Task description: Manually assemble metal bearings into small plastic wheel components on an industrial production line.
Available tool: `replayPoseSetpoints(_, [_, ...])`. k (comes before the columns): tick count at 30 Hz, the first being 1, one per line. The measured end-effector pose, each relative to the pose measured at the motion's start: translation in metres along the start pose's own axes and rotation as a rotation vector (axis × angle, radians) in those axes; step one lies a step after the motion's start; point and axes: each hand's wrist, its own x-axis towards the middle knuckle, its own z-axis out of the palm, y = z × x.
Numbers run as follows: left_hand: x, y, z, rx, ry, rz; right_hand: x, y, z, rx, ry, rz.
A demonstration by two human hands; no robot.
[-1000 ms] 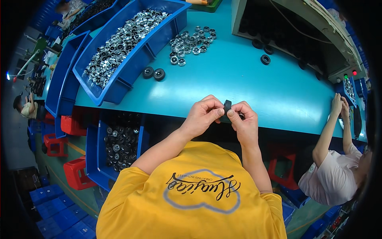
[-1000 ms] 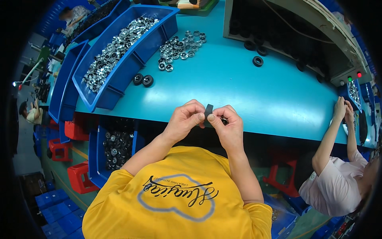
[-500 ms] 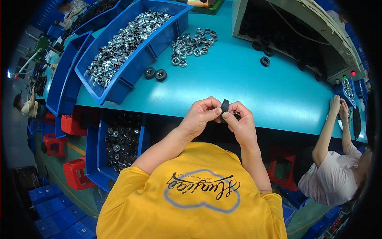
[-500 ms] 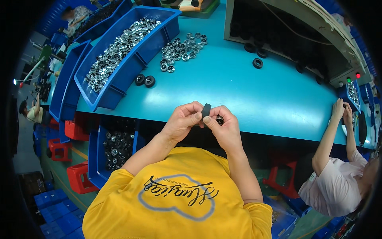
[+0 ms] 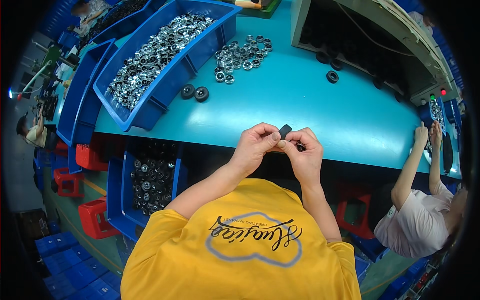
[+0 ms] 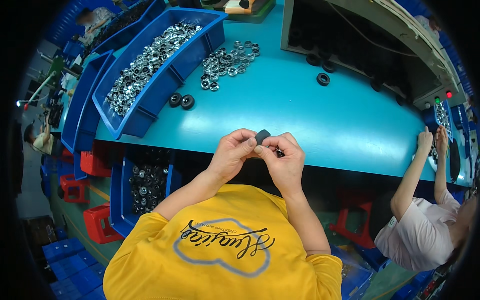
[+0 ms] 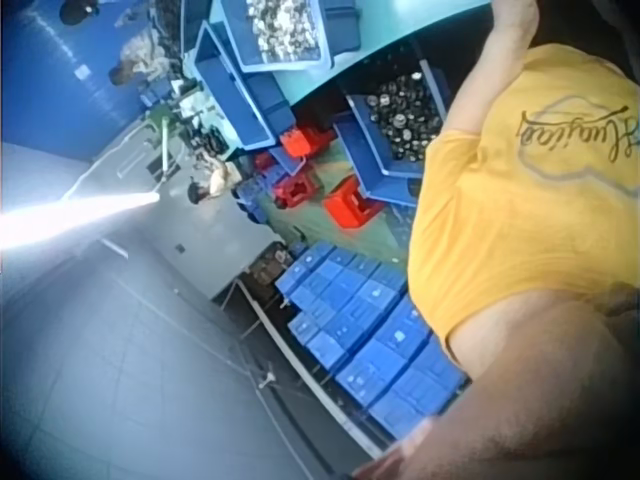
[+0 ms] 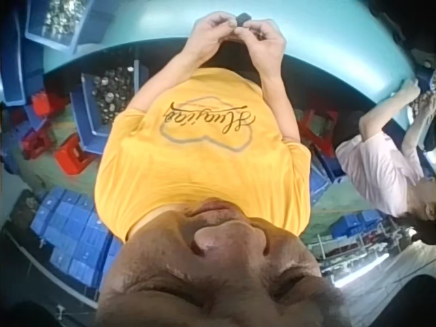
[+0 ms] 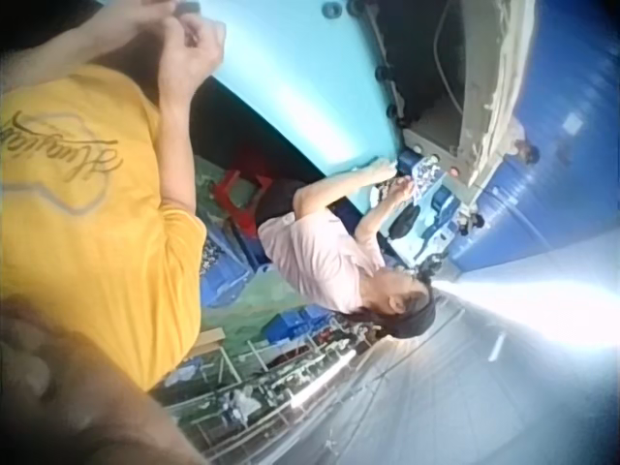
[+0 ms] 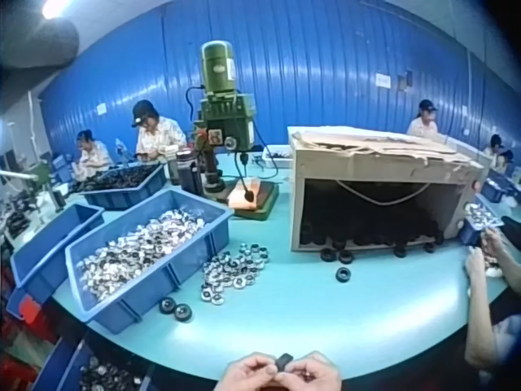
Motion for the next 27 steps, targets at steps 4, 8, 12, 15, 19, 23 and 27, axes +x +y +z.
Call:
replayPoseSetpoints(4, [0.002,0.003,-0.006,0.033,-0.031,-0.013,-0.002,-0.007,-0.002,0.485,-0.062,0.427])
replayPoseSetpoints(8, [0.004,0.011,-0.005,0.218,-0.07,0.065,0.0,-0.004,-0.003,0.665,-0.087,0.54])
replayPoseSetpoints(12, [0.006,0.003,-0.007,0.183,-0.071,0.095,0.002,0.006,-0.003,0.194,-0.02,0.153])
replayPoseSetpoints(15, [0.006,0.003,-0.006,0.132,-0.059,0.101,0.003,0.001,-0.003,-0.05,0.015,-0.003])
replayPoseSetpoints(19, [0.007,0.004,-0.003,0.088,-0.055,0.051,0.001,-0.008,0.002,-0.111,0.06,-0.024])
replayPoseSetpoints(23, [0.006,0.006,-0.007,0.039,-0.024,0.008,0.001,-0.008,0.009,-0.136,0.088,-0.127])
replayPoseSetpoints(27, [0.006,0.001,-0.011,0.05,-0.009,0.034,0.004,-0.014,0.005,-0.407,0.035,-0.299])
